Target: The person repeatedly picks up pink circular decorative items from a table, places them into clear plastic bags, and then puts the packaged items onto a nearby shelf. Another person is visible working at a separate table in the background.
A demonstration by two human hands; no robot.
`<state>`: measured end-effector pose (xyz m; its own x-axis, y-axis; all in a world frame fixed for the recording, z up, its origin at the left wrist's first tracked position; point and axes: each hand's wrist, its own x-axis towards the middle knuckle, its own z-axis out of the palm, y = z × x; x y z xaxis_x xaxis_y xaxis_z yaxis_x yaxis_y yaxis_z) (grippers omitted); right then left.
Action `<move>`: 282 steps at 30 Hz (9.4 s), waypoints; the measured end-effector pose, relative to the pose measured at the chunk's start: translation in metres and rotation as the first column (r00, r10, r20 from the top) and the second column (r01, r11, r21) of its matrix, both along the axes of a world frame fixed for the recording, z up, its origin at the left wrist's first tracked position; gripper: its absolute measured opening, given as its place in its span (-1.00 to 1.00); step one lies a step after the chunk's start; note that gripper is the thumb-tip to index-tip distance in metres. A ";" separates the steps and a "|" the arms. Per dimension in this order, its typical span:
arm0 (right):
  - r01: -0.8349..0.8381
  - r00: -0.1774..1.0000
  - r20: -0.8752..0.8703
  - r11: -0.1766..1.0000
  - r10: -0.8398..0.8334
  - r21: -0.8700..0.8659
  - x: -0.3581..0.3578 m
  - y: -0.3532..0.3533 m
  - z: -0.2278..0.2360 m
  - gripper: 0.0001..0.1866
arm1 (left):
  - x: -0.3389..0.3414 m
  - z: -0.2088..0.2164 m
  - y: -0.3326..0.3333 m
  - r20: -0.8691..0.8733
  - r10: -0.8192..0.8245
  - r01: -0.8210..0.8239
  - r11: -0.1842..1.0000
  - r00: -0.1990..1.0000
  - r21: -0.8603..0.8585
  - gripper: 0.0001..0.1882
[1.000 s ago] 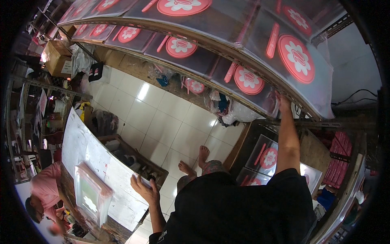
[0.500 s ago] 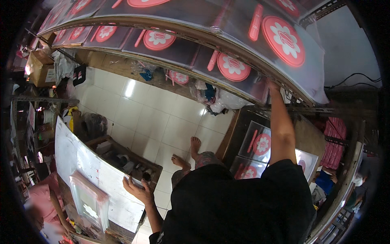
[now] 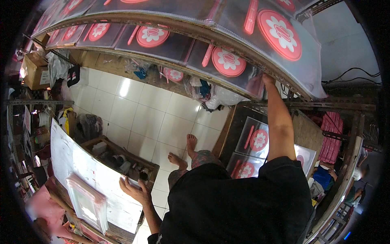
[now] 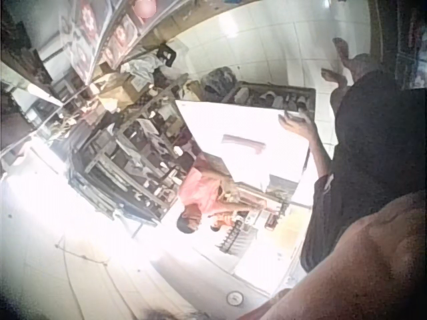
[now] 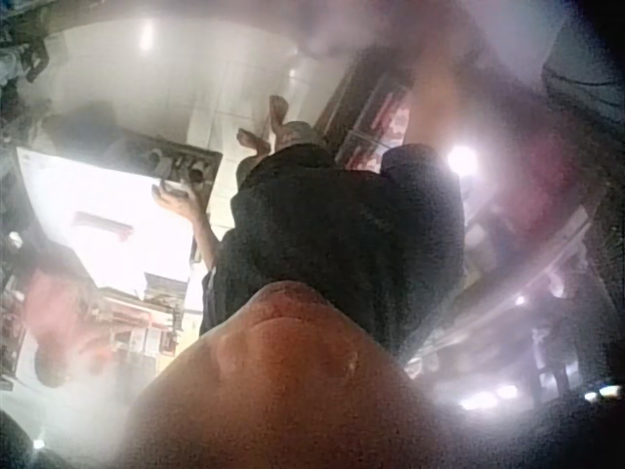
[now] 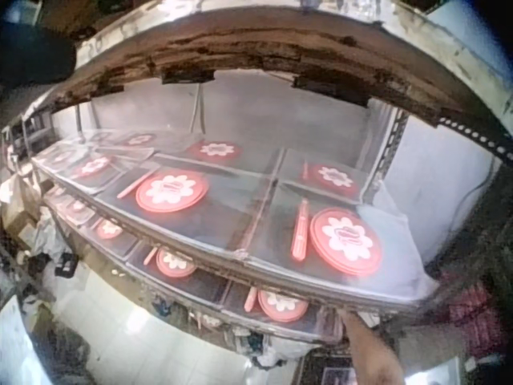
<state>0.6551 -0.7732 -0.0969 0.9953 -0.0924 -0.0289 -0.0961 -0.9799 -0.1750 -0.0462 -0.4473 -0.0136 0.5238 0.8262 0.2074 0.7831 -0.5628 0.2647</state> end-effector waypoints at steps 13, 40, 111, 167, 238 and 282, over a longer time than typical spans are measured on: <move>-0.200 0.978 0.048 0.979 0.202 -0.045 -0.032 -0.009 -0.008 -0.62 | -0.002 -0.001 0.000 0.041 -0.016 0.017 1.000 0.999 -0.015 -0.45; 0.001 0.808 -0.111 0.187 0.578 0.982 -0.463 0.190 0.046 -0.62 | -0.153 0.065 0.003 0.620 -0.096 0.369 0.869 0.779 -0.329 -0.68; -0.719 0.638 0.480 0.245 0.602 0.650 -0.461 0.089 0.554 -0.55 | -0.136 0.141 -0.031 0.466 -0.638 0.595 0.761 0.613 0.259 -0.67; 0.165 0.739 0.298 0.591 -0.605 0.790 -0.384 -0.492 0.472 -0.78 | -0.023 0.042 -0.024 0.035 -0.621 0.619 0.784 0.783 0.052 -0.60; 0.156 -0.081 -0.002 0.015 0.997 0.988 -0.879 0.203 0.206 -0.19 | -0.317 0.111 0.017 -0.096 -0.068 0.090 0.965 0.993 0.245 -0.55; -0.233 0.867 0.421 0.529 -0.266 0.816 -0.611 -0.295 0.595 -0.53 | -0.251 0.003 0.026 0.188 -0.576 0.571 0.816 0.795 0.088 -0.48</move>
<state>0.0441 -1.0680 0.4978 0.8977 -0.2902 0.3317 0.2220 -0.3523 -0.9092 -0.2975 -0.4212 -0.0108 0.8456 0.3806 0.3743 0.2475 -0.9008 0.3567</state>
